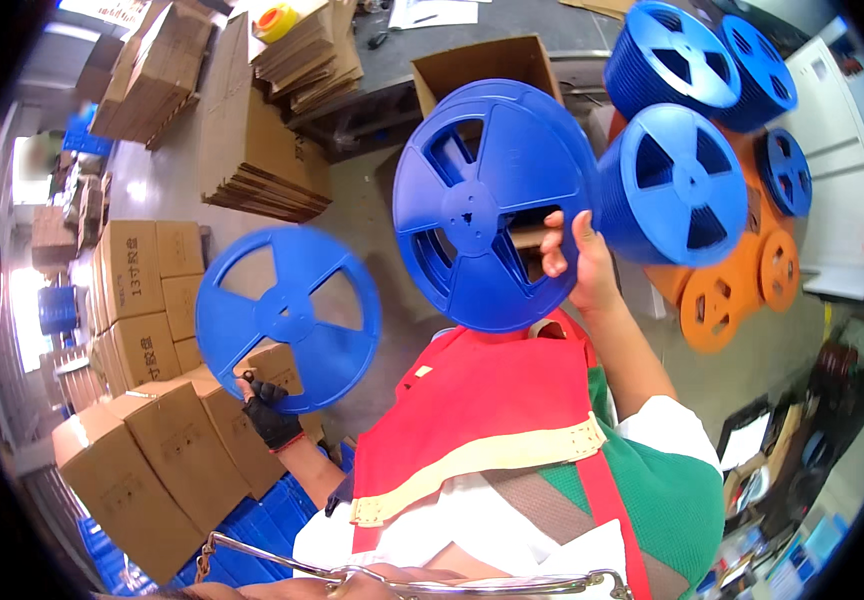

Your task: The person picks up blue plastic reels from a table and places them one by one into a cardboard box.

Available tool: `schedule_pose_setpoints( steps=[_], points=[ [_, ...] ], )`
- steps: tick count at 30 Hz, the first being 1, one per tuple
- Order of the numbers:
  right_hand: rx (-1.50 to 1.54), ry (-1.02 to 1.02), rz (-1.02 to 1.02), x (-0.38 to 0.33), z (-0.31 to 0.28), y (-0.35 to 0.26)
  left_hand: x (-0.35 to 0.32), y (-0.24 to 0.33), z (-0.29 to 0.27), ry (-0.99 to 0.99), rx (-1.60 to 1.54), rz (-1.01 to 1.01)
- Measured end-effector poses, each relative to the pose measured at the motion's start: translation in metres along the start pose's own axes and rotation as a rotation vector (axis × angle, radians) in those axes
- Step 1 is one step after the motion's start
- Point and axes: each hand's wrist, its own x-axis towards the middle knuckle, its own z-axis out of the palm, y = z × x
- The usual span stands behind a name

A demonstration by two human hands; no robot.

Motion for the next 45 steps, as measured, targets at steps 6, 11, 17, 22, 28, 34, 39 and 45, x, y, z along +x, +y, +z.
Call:
schedule_pose_setpoints(
  steps=[6, 11, 17, 22, 28, 34, 39, 45],
  points=[
    [0.358, -0.139, 0.203, 0.079, -0.005, -0.035, 0.024, -0.053, 0.070, 0.142, 0.234, 0.037],
    [0.482, -0.184, 0.318, 0.127, -0.009, -0.038, 0.036, -0.101, 0.146, -0.106, 0.108, -0.235],
    [0.200, -0.077, 0.318, 0.157, 0.011, -0.037, 0.065, -0.103, 0.227, -0.252, 0.063, -0.338],
    [-0.166, 0.105, 0.250, 0.164, 0.044, -0.040, 0.110, -0.099, 0.230, -0.505, 0.094, -0.482],
    [-0.270, 0.206, -0.079, 0.169, 0.011, -0.037, 0.148, -0.042, 0.236, -0.249, 0.101, -0.247],
    [0.224, 0.151, -0.129, 0.144, -0.006, -0.061, 0.201, -0.032, 0.195, -0.518, -0.255, -0.371],
    [0.469, 0.016, -0.051, 0.145, 0.016, -0.040, 0.186, -0.062, 0.253, -0.566, 0.022, -0.514],
    [0.375, -0.056, 0.017, 0.144, 0.021, -0.031, 0.160, -0.087, 0.314, -0.711, 0.172, -0.540]
  ],
)
